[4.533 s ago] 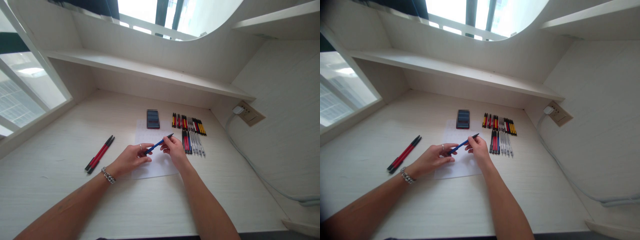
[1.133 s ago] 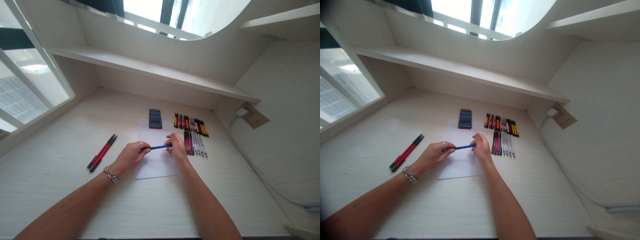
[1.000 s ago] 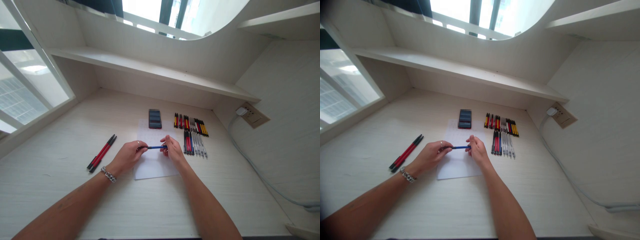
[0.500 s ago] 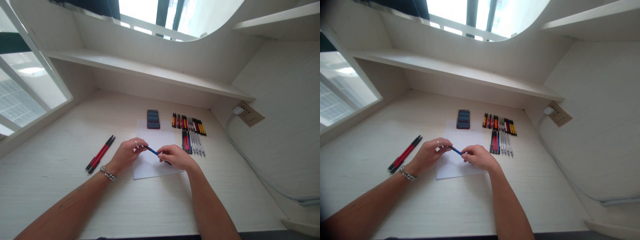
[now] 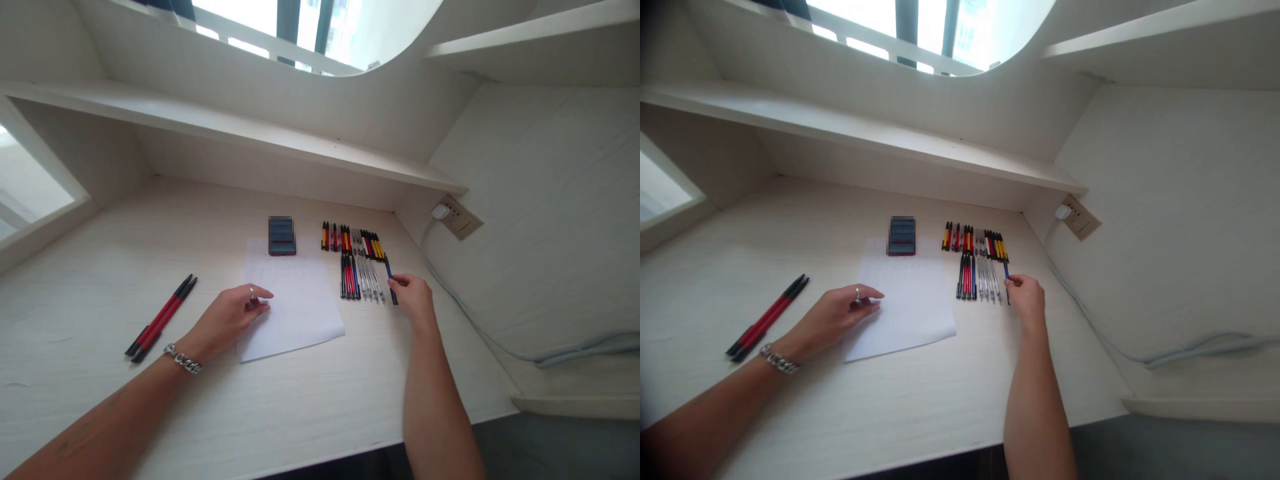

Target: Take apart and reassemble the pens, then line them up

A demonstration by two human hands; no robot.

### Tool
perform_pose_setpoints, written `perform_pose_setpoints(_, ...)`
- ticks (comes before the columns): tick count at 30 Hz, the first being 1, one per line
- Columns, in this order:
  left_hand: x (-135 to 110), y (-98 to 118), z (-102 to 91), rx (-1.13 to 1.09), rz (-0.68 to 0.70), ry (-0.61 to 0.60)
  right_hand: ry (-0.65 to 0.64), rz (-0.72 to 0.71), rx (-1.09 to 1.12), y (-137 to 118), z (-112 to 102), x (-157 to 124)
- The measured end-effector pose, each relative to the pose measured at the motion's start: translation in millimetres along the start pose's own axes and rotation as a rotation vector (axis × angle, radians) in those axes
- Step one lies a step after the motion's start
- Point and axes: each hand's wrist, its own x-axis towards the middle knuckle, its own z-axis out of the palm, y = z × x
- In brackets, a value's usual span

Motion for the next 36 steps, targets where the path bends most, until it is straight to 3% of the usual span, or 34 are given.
perform_pose_setpoints(4,0,0,-1.1,0.018,-0.021,-0.005,-0.044,0.004,-0.089,14,9,1)
perform_pose_setpoints(17,0,-1,-0.1,0.035,-0.049,-0.037,-0.146,-0.048,-0.164,6,15,0)
perform_pose_setpoints(24,-1,2,-5.1,0.081,-0.069,0.009,-0.207,-0.092,-0.248,3,14,0)
perform_pose_setpoints(31,-3,10,-46.8,0.446,-0.24,0.011,0.018,-0.182,-0.167,-24,19,-11)
perform_pose_setpoints(36,-24,-5,-80.8,0.63,-0.513,0.056,-0.034,-0.4,0.002,-56,31,-36)
